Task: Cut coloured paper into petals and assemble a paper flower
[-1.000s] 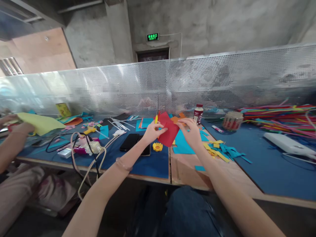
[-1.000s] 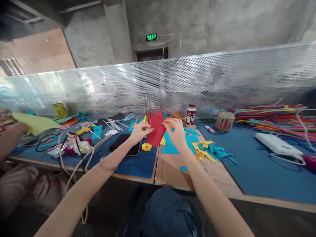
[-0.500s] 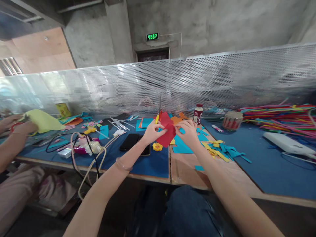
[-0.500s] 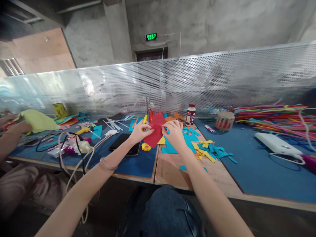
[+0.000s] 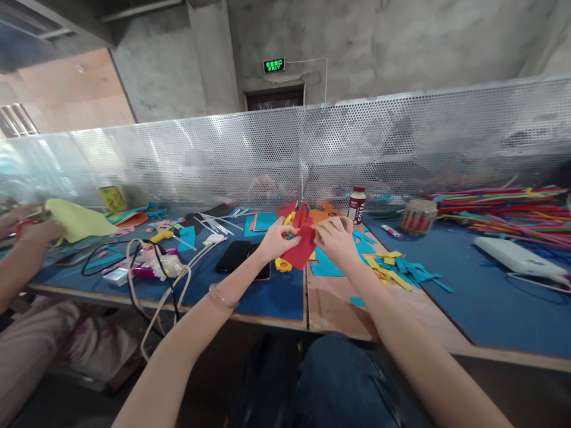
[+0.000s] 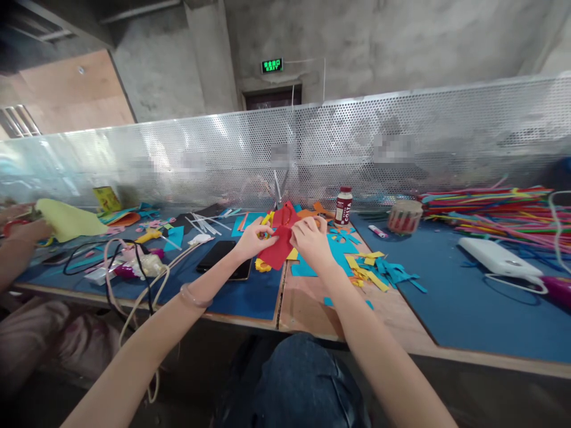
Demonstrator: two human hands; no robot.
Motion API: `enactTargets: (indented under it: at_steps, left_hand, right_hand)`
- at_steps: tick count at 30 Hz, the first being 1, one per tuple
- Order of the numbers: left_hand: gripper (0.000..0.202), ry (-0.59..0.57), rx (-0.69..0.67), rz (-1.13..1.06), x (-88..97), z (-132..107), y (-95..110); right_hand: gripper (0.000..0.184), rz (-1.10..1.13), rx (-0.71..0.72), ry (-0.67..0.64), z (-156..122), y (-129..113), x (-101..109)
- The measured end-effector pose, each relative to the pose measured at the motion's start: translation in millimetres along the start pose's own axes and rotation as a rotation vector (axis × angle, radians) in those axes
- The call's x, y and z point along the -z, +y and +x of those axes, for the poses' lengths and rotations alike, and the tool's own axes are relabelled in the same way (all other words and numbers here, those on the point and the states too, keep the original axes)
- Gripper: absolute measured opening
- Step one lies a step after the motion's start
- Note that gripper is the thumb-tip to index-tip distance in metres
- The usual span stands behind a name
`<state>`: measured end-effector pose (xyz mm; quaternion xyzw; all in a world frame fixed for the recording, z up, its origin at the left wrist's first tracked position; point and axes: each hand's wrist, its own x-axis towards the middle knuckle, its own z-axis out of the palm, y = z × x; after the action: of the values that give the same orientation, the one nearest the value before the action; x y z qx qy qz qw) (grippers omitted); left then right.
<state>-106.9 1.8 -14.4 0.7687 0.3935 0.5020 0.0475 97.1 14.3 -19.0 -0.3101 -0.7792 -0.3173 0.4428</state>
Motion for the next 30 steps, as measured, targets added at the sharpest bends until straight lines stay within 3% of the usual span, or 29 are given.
enactTargets:
  at_steps: [9, 30]
  left_hand:
    - [0.017, -0.005, 0.028, 0.016, 1.8, 0, -3]
    - [0.015, -0.026, -0.064, 0.081, 0.5, -2, 0]
  right_hand:
    - [0.014, 0.146, -0.132, 0.088, -2, 8, 4]
    - [0.021, 0.002, 0.034, -0.116, -6, 1, -5]
